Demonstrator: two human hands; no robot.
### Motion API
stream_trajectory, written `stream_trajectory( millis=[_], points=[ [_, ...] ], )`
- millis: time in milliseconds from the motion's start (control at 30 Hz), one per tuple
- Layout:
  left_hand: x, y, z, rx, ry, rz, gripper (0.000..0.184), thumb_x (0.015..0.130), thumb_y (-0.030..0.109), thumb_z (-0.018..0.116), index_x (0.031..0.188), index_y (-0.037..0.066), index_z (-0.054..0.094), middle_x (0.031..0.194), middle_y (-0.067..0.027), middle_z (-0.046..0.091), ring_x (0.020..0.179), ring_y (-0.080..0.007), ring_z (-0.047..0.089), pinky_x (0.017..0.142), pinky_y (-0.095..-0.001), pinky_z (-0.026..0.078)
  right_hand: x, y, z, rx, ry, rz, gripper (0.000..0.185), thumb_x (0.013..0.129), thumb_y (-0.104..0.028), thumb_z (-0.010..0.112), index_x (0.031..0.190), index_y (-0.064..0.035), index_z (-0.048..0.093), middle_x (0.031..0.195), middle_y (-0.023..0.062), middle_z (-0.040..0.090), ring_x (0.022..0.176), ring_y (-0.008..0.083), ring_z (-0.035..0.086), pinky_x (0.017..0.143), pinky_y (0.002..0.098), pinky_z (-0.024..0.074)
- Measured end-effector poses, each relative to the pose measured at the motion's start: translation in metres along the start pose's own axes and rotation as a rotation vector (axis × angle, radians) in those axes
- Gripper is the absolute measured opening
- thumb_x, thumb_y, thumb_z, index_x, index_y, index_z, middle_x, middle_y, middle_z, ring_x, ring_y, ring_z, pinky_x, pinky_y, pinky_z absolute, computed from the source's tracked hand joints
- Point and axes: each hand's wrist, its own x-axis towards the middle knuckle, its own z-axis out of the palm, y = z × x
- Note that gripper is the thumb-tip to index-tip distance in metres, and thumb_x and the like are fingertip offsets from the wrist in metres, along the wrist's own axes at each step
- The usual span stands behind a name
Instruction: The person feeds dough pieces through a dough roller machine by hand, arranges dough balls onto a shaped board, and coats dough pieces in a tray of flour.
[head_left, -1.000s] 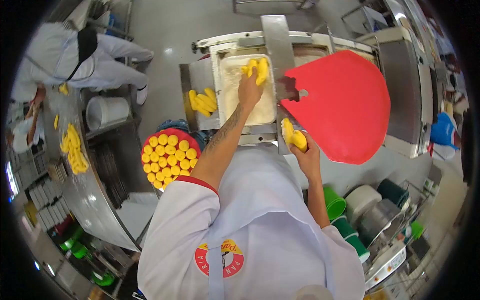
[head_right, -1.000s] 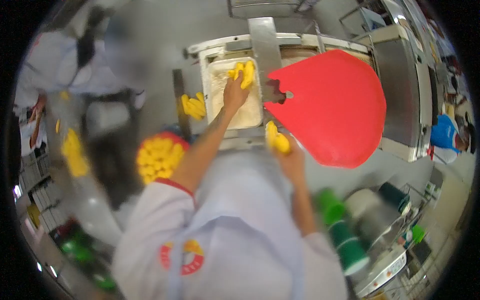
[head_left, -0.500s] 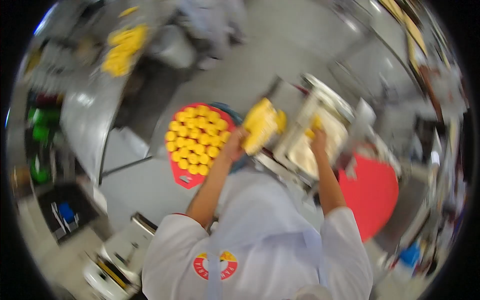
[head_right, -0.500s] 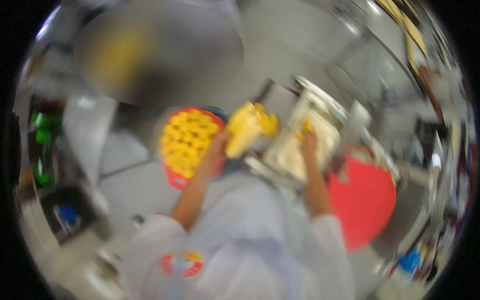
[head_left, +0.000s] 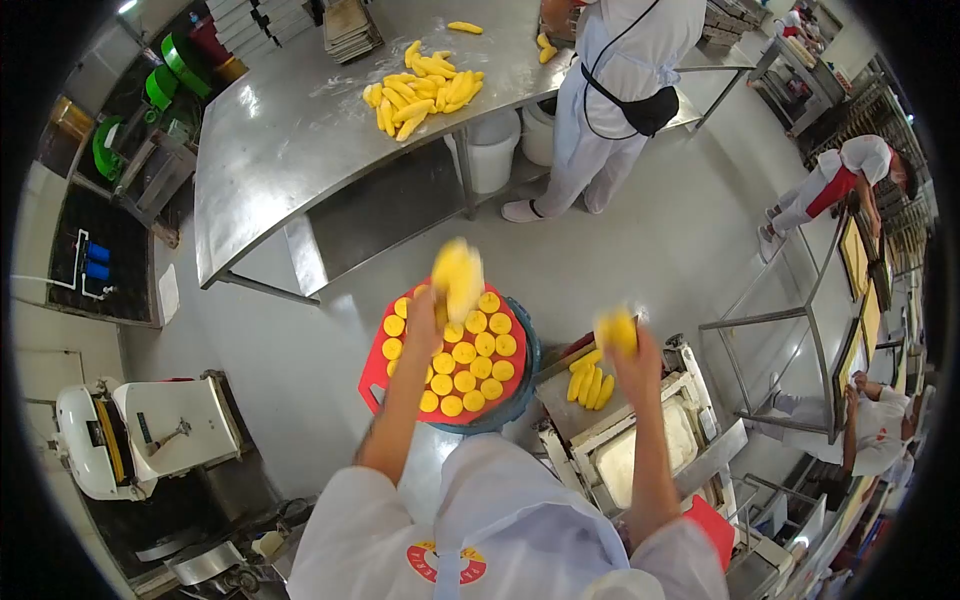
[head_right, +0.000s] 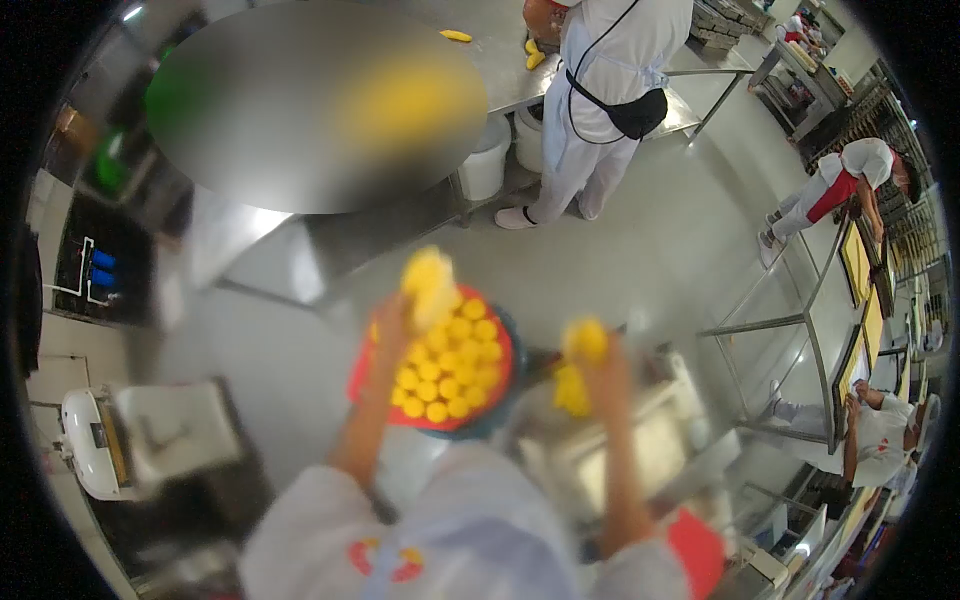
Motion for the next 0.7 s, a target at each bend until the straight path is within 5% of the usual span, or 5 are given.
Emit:
stream_trajectory(
  millis=[133, 267, 367, 567, 700],
  points=[
    [0.102, 0.195, 0.129, -0.117, -0.396, 0.010, 0.052, 0.099, 0.039, 0.056, 0.136, 0.004, 0.046, 0.119, -0.0141, 0.062, 0.110, -0.0249, 0.062, 0.088, -0.0432, 0.057, 0.198, -0.155, 0.051, 0.740, -0.252, -0.093, 0.090, 0.092, -0.034, 0.070, 0.155, -0.0003, 0.016, 0.147, 0.0196, 0.044, 0.133, 0.0277, 0.047, 0.110, 0.0375, 0.0384],
    [0.129, 0.202, 0.125, 0.007, -0.184, 0.242, 0.051, 0.097, 0.033, 0.062, 0.136, 0.003, 0.047, 0.118, -0.0145, 0.062, 0.103, -0.0259, 0.064, 0.089, -0.0420, 0.057, 0.196, -0.180, 0.033, 0.979, -0.353, -0.250, 0.083, 0.095, -0.034, 0.067, 0.154, 0.0003, 0.020, 0.149, 0.0173, 0.042, 0.132, 0.0254, 0.049, 0.111, 0.0371, 0.0376],
    [0.087, 0.111, 0.068, 0.100, -0.151, -0.005, 0.042, 0.096, 0.027, 0.063, 0.130, 0.003, 0.056, 0.115, -0.0124, 0.064, 0.101, -0.0220, 0.065, 0.087, -0.0374, 0.057, 0.119, -0.086, 0.034, 0.730, -0.387, -0.308, 0.067, 0.097, -0.031, 0.064, 0.149, -0.0014, 0.035, 0.145, 0.0167, 0.046, 0.133, 0.0284, 0.048, 0.112, 0.0407, 0.0392],
    [-0.041, -0.167, 0.016, 0.579, -0.363, -0.570, 0.035, 0.096, 0.015, 0.060, 0.128, 0.002, 0.060, 0.107, -0.0089, 0.068, 0.087, -0.0172, 0.066, 0.074, -0.0327, 0.057, -0.123, 0.141, 0.024, 0.750, -0.195, 0.472, 0.045, 0.098, -0.025, 0.062, 0.135, 0.0006, 0.053, 0.126, 0.0128, 0.061, 0.114, 0.0229, 0.061, 0.100, 0.0368, 0.0493],
    [-0.094, -0.269, 0.087, 1.024, -0.754, -0.401, 0.048, 0.090, 0.023, 0.066, 0.130, -0.002, 0.058, 0.111, -0.0173, 0.068, 0.097, -0.0316, 0.067, 0.087, -0.0379, 0.054, -0.229, 0.151, -0.037, 0.695, 0.103, 0.788, 0.038, 0.100, -0.018, 0.058, 0.130, 0.0059, 0.054, 0.123, 0.0155, 0.063, 0.109, 0.0238, 0.065, 0.097, 0.0346, 0.0515]
  ],
)
